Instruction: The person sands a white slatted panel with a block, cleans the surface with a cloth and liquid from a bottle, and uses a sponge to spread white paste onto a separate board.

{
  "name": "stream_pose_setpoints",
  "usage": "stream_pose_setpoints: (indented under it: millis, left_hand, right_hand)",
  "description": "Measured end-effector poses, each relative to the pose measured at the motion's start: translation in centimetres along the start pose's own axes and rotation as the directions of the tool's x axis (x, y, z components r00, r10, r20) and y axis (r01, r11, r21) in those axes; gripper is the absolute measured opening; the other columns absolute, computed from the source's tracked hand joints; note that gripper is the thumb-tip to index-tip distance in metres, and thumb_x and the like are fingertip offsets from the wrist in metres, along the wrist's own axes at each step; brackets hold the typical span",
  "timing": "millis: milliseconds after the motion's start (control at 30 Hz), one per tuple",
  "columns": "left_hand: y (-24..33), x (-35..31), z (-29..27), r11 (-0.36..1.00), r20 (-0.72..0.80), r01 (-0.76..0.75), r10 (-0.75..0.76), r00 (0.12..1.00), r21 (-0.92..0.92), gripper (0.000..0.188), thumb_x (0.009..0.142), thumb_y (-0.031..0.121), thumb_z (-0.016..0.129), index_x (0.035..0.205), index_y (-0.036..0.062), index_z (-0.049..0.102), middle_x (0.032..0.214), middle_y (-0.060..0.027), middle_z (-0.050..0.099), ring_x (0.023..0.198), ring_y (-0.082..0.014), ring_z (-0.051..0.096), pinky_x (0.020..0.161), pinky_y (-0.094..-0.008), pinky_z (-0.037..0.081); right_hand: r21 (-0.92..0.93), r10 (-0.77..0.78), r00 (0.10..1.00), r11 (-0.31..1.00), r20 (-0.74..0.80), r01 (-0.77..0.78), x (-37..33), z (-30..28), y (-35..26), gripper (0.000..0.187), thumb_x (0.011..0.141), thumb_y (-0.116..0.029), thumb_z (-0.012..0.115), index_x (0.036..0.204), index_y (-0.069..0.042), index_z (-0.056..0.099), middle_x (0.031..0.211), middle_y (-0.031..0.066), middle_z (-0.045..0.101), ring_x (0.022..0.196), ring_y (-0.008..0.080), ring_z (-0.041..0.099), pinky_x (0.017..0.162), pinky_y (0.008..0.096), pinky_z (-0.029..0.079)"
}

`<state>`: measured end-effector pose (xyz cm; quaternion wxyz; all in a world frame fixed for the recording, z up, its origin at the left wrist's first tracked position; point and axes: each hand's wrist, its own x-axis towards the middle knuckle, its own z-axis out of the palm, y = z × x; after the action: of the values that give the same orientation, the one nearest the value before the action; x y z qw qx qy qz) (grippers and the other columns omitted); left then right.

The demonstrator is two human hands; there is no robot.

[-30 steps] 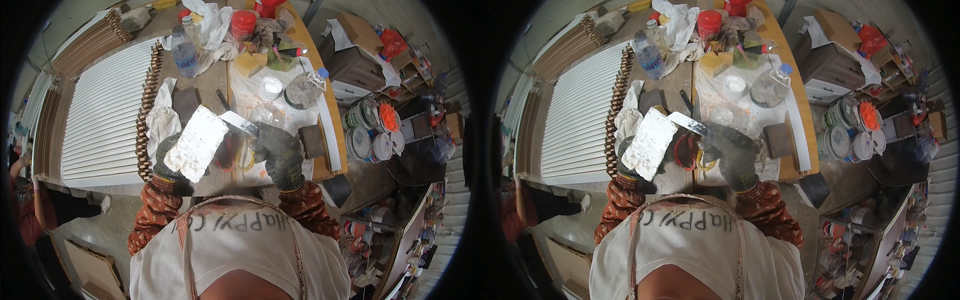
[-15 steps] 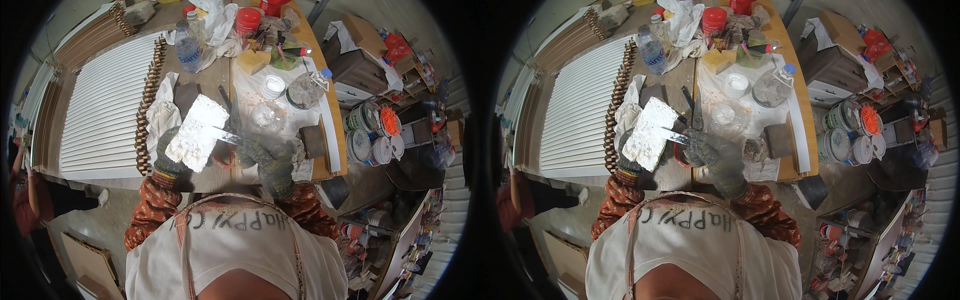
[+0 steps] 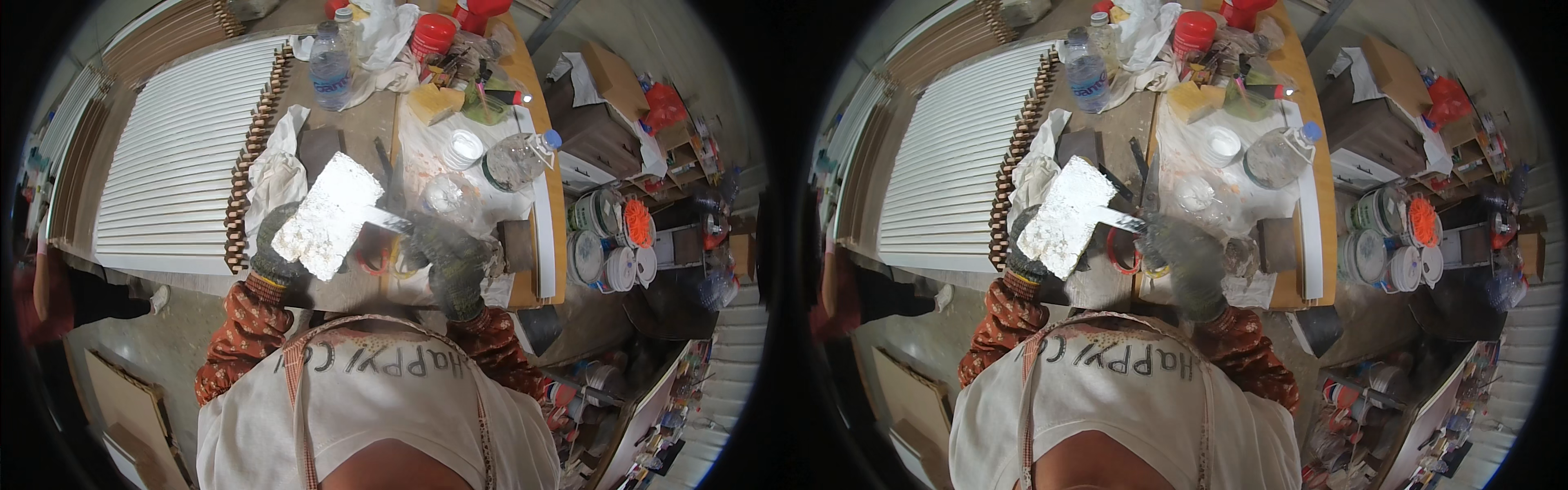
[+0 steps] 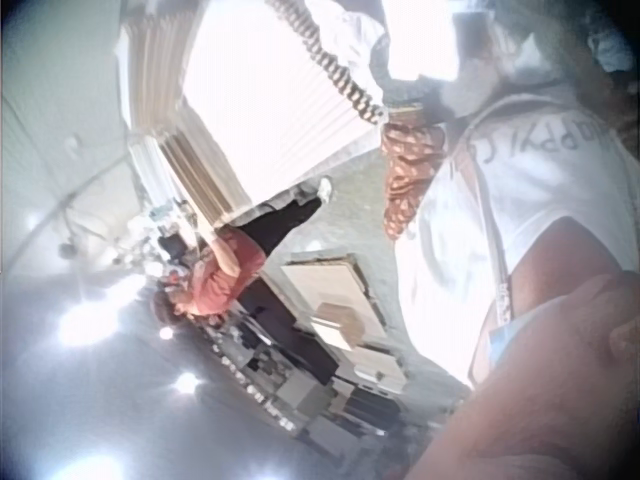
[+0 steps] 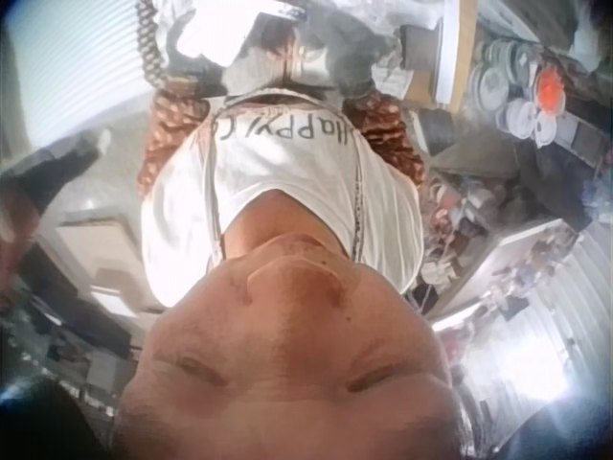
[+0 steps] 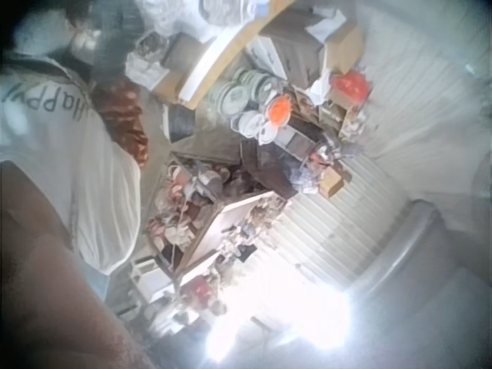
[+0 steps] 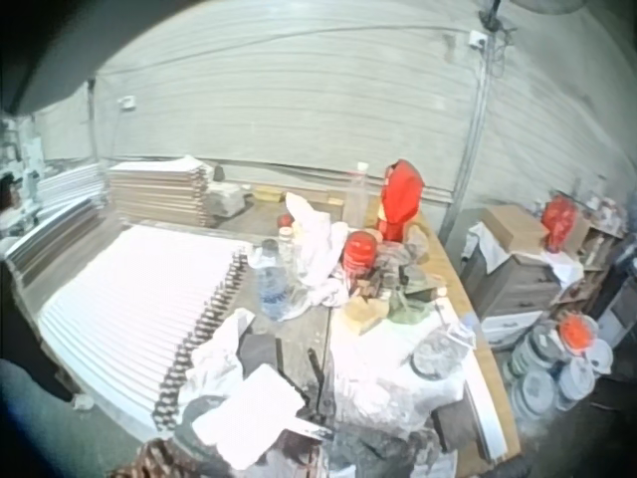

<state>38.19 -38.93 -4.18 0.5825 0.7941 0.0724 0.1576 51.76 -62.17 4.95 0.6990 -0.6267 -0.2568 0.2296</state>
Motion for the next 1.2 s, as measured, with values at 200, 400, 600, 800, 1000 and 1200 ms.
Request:
stream_pose_setpoints:
  millis: [200, 400, 600, 800, 1000, 1200]
  left_hand:
    - [0.8, -1.0, -0.5, 0.875, -0.026, 0.11, -0.138, 0.99, -0.471, 0.041, 0.086, 0.027, 0.066, 0.118, 0.0026, 0.057, 0.11, -0.0067, 0.067, 0.097, -0.0164, 0.065, 0.085, -0.0297, 0.052]
    - [0.1, -1.5, -1.1, 0.823, 0.062, 0.01, 0.03, 0.998, -0.568, 0.036, 0.086, 0.017, 0.065, 0.117, 0.0002, 0.057, 0.11, -0.0088, 0.066, 0.098, -0.0173, 0.064, 0.087, -0.0301, 0.051]
    - [-2.3, -2.3, -1.1, 0.579, 0.174, 0.089, 0.093, 0.98, -0.811, 0.038, 0.09, 0.021, 0.06, 0.123, 0.0012, 0.055, 0.118, -0.0109, 0.063, 0.105, -0.0181, 0.061, 0.092, -0.0315, 0.05]
    - [-3.2, -2.6, -0.9, 0.643, 0.175, 0.03, 0.162, 0.971, -0.765, 0.043, 0.093, 0.031, 0.055, 0.126, 0.0035, 0.053, 0.121, -0.0078, 0.062, 0.112, -0.018, 0.059, 0.101, -0.0321, 0.044]
    - [-2.5, -2.7, -0.9, 0.784, 0.107, 0.032, 0.044, 0.993, -0.619, 0.037, 0.092, 0.021, 0.058, 0.123, 0.0024, 0.055, 0.119, -0.01, 0.063, 0.108, -0.0194, 0.061, 0.096, -0.0335, 0.048]
    - [0.5, -1.6, -1.1, 0.877, -0.002, -0.317, 0.341, 0.94, 0.36, 0.042, 0.084, 0.027, 0.066, 0.119, 0.0048, 0.057, 0.111, -0.0097, 0.064, 0.103, -0.0244, 0.061, 0.091, -0.0352, 0.048]
  right_hand:
    - [-0.359, -0.166, 0.96, 0.902, 0.227, 0.241, 0.7, -1.8, 1.3, 0.024, 0.093, -0.006, 0.052, 0.113, 0.004, 0.063, 0.106, 0.0117, 0.068, 0.09, 0.0166, 0.066, 0.078, 0.0284, 0.054]
    - [-0.015, 0.178, 0.915, 0.983, 0.362, -0.186, 3.3, -2.0, 0.0, 0.027, 0.096, -0.011, 0.05, 0.115, 0.003, 0.062, 0.104, 0.0128, 0.067, 0.089, 0.0182, 0.065, 0.081, 0.0293, 0.053]
    - [-0.245, 0.064, 0.902, 0.968, 0.428, 0.047, 3.8, -1.6, -3.7, 0.026, 0.095, -0.012, 0.053, 0.113, 0.001, 0.065, 0.096, 0.0059, 0.07, 0.083, 0.0105, 0.063, 0.075, 0.025, 0.051]
    - [-0.339, 0.219, 0.927, 0.935, 0.306, -0.109, 5.7, -1.3, -3.3, 0.021, 0.09, -0.012, 0.058, 0.103, 0.002, 0.067, 0.083, 0.0068, 0.069, 0.072, 0.0127, 0.064, 0.067, 0.0262, 0.052]
    - [-0.302, -0.156, 0.927, 0.916, 0.341, 0.265, 5.1, -1.3, -2.2, 0.022, 0.09, -0.011, 0.058, 0.105, 0.001, 0.068, 0.092, 0.011, 0.07, 0.083, 0.0191, 0.067, 0.073, 0.0289, 0.054]
    - [-0.54, -0.409, 0.588, 0.24, 0.698, 0.807, 2.8, 0.8, -2.5, 0.026, 0.084, -0.015, 0.066, 0.11, -0.007, 0.067, 0.097, 0.0095, 0.067, 0.079, 0.0212, 0.064, 0.066, 0.0321, 0.053]
